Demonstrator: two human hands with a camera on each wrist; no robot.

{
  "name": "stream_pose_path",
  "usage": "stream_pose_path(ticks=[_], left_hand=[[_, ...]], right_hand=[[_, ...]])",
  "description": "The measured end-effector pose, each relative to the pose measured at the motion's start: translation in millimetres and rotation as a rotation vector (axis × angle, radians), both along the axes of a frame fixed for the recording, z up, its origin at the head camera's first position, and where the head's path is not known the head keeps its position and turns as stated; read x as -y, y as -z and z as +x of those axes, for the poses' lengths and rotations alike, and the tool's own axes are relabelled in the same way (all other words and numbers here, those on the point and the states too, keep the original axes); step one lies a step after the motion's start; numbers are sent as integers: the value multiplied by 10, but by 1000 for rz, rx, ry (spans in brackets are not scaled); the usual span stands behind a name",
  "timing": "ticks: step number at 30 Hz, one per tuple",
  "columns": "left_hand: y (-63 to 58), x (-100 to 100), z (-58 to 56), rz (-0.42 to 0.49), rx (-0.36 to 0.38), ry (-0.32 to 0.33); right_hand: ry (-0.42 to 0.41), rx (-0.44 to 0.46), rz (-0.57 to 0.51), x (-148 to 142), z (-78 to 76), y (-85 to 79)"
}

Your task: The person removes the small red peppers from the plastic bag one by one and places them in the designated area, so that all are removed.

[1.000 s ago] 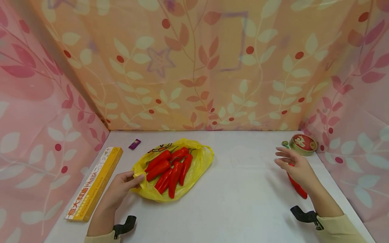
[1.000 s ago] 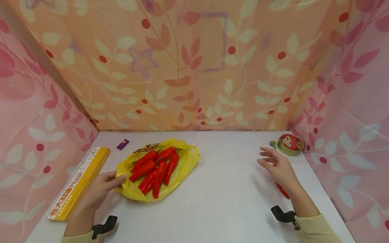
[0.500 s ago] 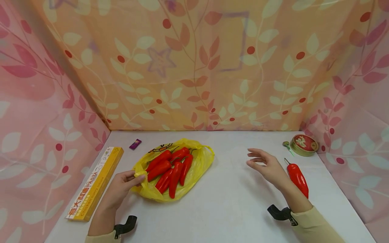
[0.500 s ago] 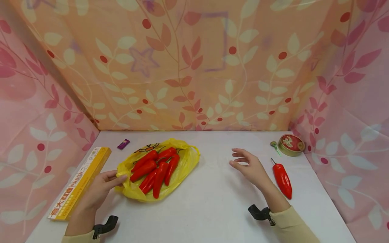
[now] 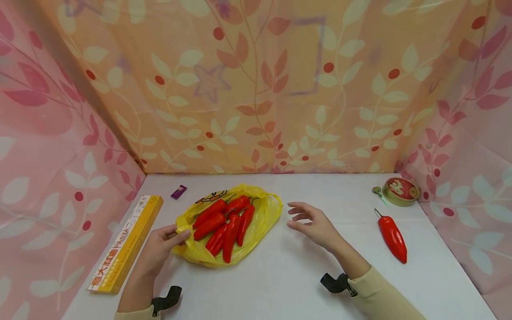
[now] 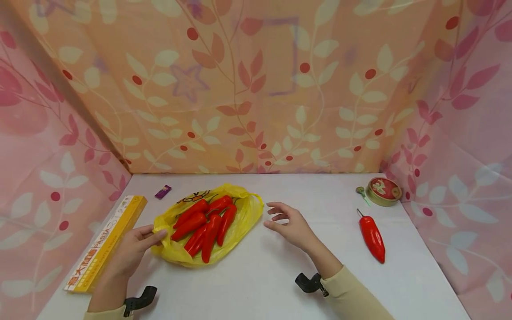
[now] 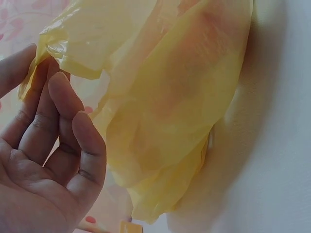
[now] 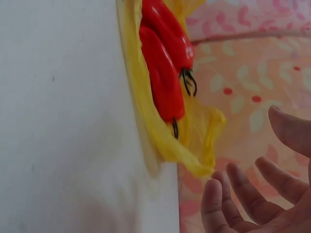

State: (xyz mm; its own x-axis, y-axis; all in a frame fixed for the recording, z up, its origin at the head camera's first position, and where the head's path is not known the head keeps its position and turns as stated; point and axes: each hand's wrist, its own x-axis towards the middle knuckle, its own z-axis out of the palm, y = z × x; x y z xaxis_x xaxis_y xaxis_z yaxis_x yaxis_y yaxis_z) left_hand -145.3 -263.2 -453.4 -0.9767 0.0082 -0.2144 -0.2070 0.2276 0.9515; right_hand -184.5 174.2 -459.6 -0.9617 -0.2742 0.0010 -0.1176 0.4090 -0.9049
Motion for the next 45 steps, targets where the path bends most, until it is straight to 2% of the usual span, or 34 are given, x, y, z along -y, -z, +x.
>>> stream_pose_path(ticks=[8,17,27,36,45], left_hand=[[-24,-7,-16,-18,-2,-4],[-11,0,2,-15,16,-11],[-3,12,2,-38,10,-11],[-9,9,9,-14,3,12],[-18,3,19,0,-15,32]], right_hand=[[-53,29,-60,368,-57,2],[-123,34,-101,756,-109,86],[-137,27,-120,1137,-158,203],[-82,-9,-13,1377,-190,261],[-75,-144,161,1537,-165,241]])
